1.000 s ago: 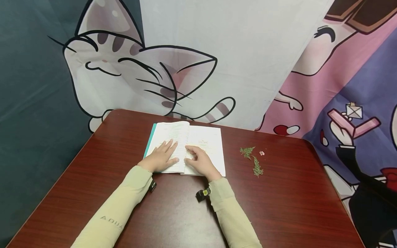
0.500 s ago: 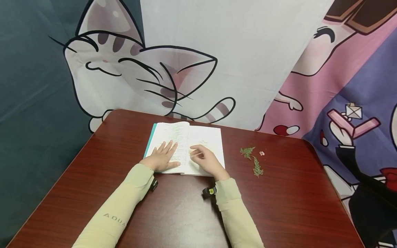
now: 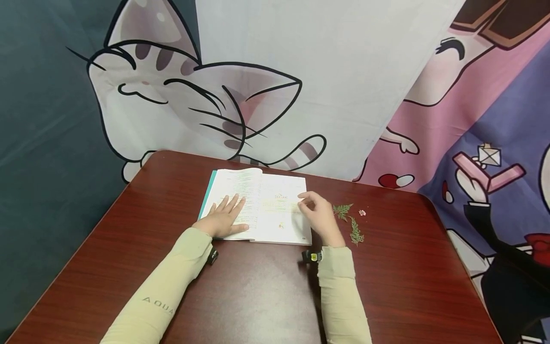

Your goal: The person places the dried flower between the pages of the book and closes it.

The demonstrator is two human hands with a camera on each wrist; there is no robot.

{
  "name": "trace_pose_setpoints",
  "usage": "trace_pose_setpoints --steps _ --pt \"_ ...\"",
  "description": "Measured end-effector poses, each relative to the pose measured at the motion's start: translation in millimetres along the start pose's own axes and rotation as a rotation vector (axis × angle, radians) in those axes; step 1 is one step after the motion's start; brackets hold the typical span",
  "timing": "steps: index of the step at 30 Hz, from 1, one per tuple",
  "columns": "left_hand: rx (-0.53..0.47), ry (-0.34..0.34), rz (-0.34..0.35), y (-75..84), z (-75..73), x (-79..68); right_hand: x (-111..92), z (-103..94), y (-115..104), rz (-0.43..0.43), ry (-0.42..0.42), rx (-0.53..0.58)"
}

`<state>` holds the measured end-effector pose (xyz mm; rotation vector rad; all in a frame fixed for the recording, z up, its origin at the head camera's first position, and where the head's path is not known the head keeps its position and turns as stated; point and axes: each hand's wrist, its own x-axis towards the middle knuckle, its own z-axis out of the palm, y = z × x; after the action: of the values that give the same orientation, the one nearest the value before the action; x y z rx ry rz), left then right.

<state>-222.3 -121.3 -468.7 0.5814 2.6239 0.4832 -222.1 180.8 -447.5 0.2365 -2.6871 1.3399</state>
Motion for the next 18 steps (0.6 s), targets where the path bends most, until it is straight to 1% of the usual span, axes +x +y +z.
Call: trace_pose_setpoints --steps 3,5,9,11,14,18 --pt "-0.004 0.006 -0.002 -0.6 0.6 0.4 -0.7 -13.2 9.0 0.02 0.057 -0.051" --pt "-0.007 0.008 -0.002 -1.0 0.0 -0.6 -2.0 -22.4 13.8 0.048 0.083 -0.072" --pt "-0.026 0.011 0.005 -1.8 -0.3 -2.8 -5.3 -37.1 23.5 0.108 0.118 -0.117" --pt "-0.034 0.007 0.005 -2.4 0.6 -3.5 -6.0 -42.4 28.8 0.123 0.13 -0.13" --pt "-0.046 0.002 0.01 -2.2 1.5 -4.0 -7.3 -49.6 35.3 0.122 0.124 -0.141" --pt "-0.047 0.0 0.008 -1.2 1.0 -3.7 -12.3 -60.7 44.3 0.099 0.059 -0.174"
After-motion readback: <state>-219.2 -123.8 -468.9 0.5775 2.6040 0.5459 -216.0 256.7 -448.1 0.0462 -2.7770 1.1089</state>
